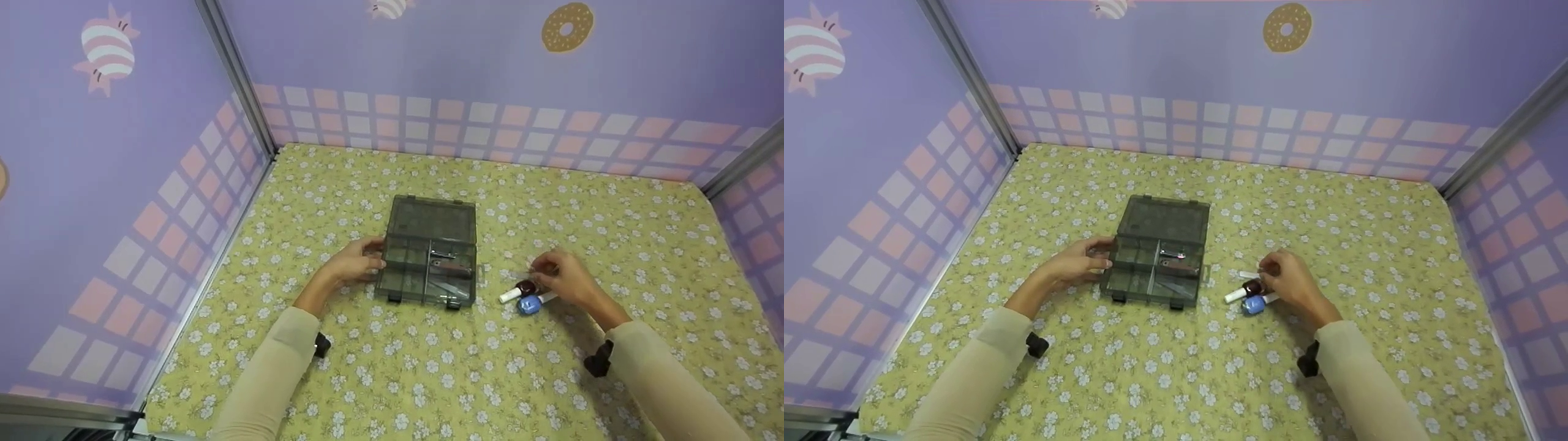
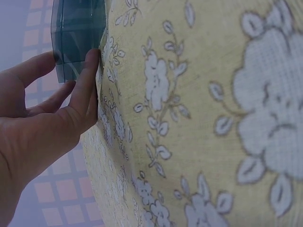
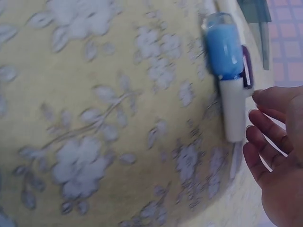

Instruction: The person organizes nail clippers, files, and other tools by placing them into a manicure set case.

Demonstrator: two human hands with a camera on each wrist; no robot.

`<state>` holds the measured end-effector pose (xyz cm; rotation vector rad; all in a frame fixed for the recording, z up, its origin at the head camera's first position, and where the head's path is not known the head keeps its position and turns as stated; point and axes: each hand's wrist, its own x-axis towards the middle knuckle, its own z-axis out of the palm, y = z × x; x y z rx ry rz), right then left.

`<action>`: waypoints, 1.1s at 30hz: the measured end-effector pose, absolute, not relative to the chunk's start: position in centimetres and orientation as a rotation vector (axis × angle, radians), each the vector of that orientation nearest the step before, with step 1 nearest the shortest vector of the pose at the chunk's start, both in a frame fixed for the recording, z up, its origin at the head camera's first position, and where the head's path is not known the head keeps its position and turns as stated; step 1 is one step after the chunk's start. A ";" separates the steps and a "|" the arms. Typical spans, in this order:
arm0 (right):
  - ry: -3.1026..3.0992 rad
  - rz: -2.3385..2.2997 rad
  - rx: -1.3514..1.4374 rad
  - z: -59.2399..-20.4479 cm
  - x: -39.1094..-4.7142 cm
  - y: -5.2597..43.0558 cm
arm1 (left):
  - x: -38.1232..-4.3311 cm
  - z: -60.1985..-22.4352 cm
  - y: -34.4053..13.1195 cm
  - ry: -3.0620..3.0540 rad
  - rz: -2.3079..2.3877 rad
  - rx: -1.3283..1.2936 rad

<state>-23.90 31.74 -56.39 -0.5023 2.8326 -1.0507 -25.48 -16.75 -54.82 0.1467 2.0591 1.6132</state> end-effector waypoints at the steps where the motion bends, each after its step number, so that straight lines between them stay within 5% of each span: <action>1: 2.832 -1.042 -0.500 -56.5 -23.8 31.9 | -25.5 -54.8 -16.8 2.058 1.616 0.143; 33: 2.795 -1.036 -0.401 -55.9 -23.9 30.9 | -25.5 -55.0 -16.9 2.043 1.626 0.172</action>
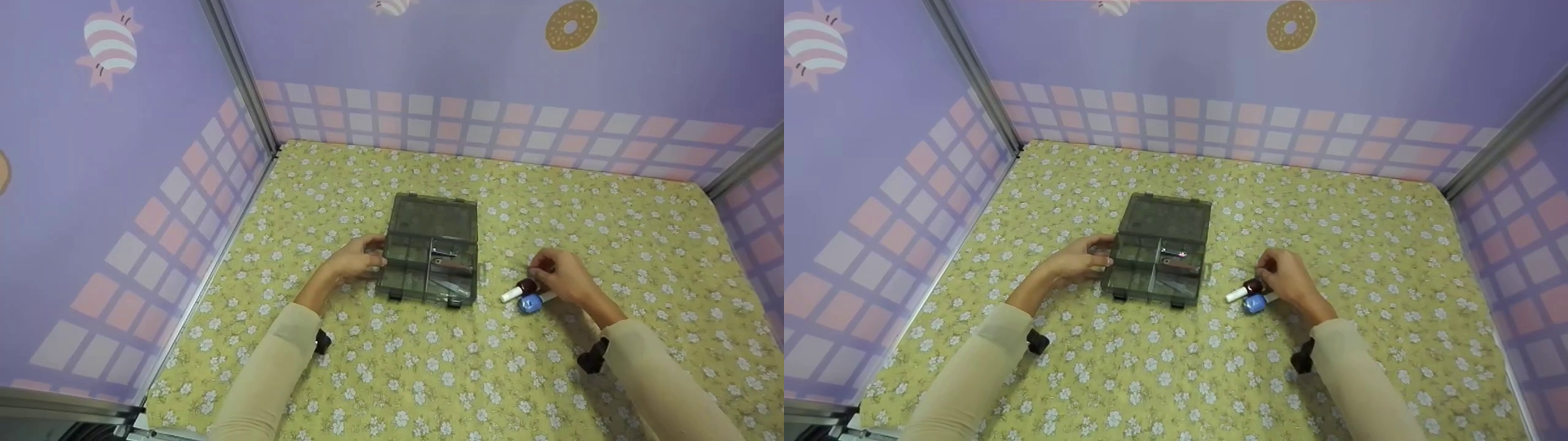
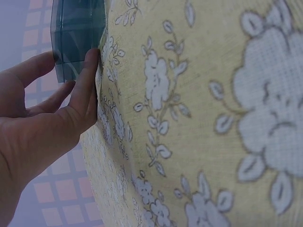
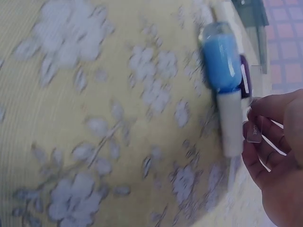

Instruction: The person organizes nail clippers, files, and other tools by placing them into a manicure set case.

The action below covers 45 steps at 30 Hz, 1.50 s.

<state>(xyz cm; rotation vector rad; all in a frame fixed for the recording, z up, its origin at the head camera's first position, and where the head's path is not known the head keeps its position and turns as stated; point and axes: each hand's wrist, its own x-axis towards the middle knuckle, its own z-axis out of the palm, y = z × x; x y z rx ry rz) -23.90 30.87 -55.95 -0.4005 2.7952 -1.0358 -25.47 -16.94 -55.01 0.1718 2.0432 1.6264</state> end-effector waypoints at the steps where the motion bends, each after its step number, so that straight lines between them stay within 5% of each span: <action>1: 2.790 -1.041 -0.392 -55.8 -23.9 30.6 | -25.5 -55.0 -17.0 2.041 1.628 0.170; 28: 2.667 -1.163 -0.907 -53.9 -22.4 18.0 | -25.6 -55.2 -16.8 2.018 1.636 0.140; 45: 2.668 -1.186 -0.901 -53.6 -22.4 18.3 | -25.5 -55.0 -16.7 2.006 1.643 0.097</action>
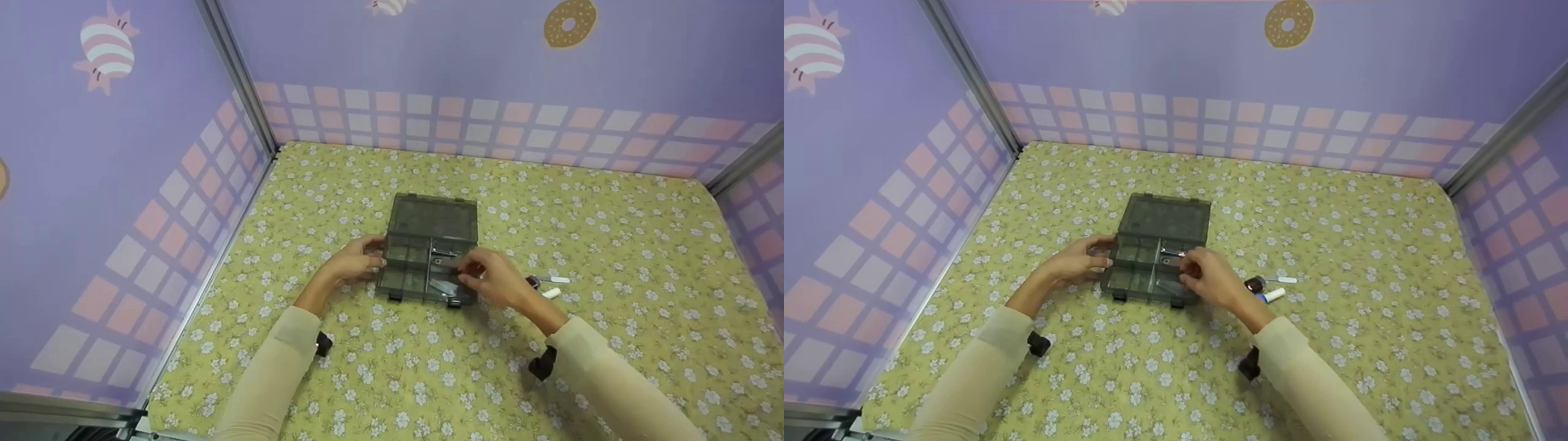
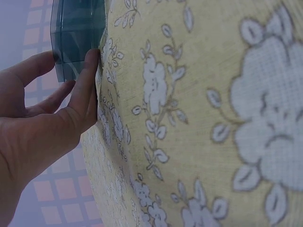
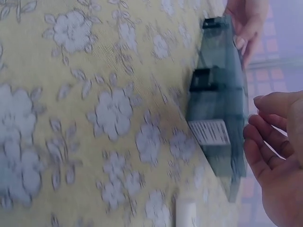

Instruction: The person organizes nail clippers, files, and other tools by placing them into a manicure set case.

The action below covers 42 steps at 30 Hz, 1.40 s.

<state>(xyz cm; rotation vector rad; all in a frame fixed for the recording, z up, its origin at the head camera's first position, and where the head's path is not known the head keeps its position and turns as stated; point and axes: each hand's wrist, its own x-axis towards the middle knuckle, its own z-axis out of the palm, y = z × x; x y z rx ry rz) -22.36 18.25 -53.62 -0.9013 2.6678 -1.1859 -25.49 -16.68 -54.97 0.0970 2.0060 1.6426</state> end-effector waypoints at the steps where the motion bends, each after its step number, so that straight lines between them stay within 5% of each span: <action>1: 2.680 -1.183 -0.889 -53.4 -22.5 18.6 | -25.5 -54.9 -16.7 1.995 1.647 0.085; 25: 2.887 -1.130 -0.417 -55.5 -23.0 31.9 | -25.4 -55.0 -16.9 2.035 1.618 0.113; 42: 2.918 -0.989 -0.421 -57.2 -22.1 35.3 | -25.3 -54.9 -16.9 2.043 1.614 0.141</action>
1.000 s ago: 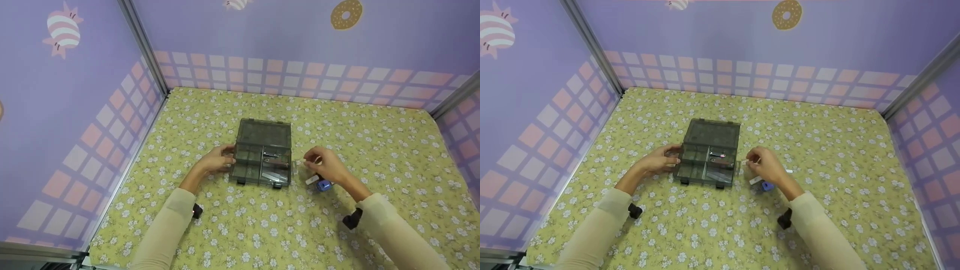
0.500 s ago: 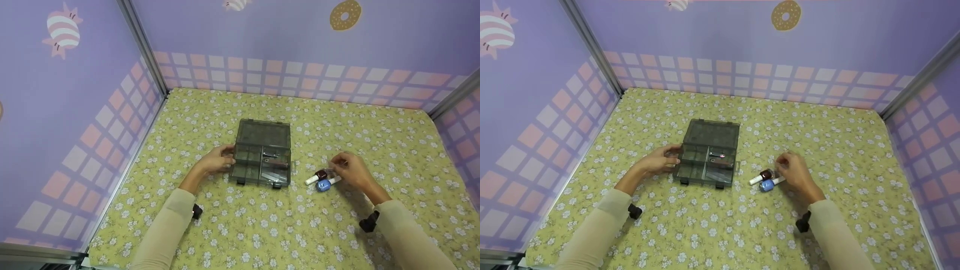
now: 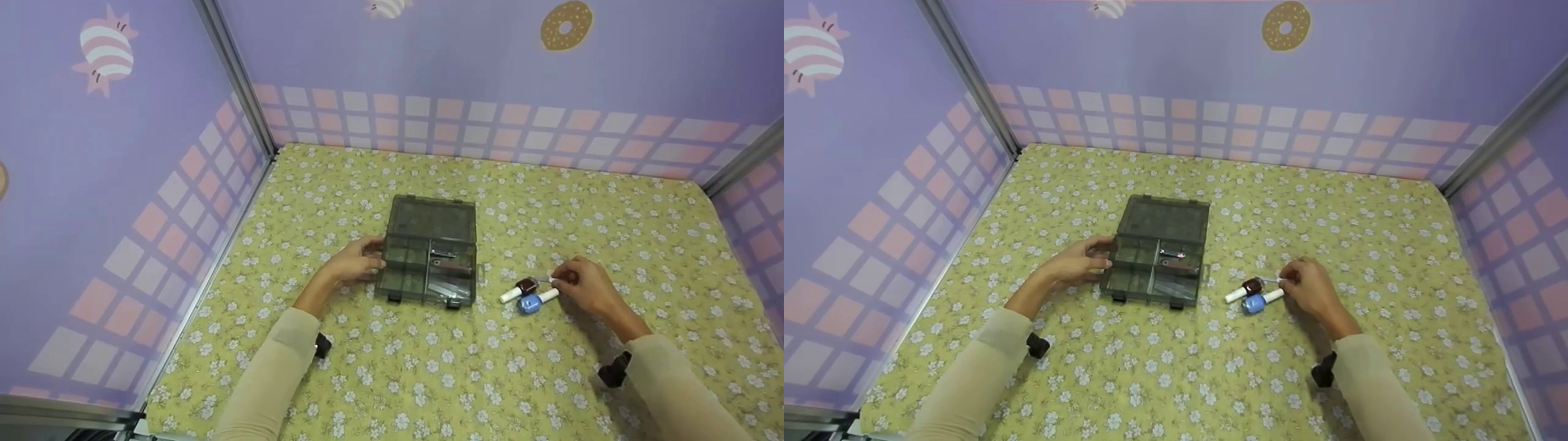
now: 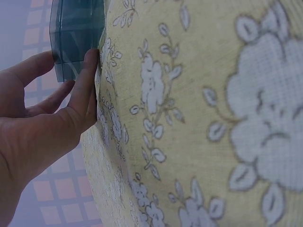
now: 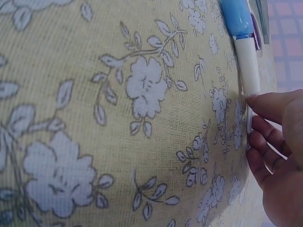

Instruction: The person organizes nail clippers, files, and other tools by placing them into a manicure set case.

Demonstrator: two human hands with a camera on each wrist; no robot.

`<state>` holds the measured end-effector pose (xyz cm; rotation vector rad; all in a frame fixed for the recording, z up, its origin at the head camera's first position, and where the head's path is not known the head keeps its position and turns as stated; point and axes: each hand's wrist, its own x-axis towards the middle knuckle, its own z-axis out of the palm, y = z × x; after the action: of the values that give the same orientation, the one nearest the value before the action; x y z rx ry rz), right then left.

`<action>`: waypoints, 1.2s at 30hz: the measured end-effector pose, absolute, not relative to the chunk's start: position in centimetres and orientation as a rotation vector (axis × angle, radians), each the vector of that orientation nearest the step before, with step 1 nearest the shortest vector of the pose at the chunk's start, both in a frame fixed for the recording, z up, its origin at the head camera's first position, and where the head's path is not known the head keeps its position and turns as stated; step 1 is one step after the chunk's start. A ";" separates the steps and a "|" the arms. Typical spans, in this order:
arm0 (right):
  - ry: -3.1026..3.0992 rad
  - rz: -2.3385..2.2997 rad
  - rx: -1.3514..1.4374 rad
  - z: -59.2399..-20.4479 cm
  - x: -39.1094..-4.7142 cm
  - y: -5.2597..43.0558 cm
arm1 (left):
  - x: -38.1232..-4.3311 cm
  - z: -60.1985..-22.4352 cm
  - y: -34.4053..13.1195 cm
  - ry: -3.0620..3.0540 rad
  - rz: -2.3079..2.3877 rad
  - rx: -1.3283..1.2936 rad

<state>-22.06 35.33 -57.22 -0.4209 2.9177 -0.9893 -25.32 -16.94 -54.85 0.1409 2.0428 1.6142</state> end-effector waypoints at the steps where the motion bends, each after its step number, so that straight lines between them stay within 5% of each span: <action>1: 2.914 -0.984 -0.416 -57.2 -22.1 35.3 | -25.3 -54.9 -16.9 2.040 1.615 0.144; 21: 2.794 -1.046 -0.396 -55.0 -23.5 32.8 | -25.4 -55.1 -17.0 2.042 1.622 0.138; 36: 2.705 -1.220 -0.739 -52.5 -25.0 21.5 | -25.3 -55.1 -17.0 2.009 1.642 0.113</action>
<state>-24.98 21.48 -52.49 -0.7389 2.7053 -1.2195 -25.29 -16.98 -55.08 0.1132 2.0086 1.6417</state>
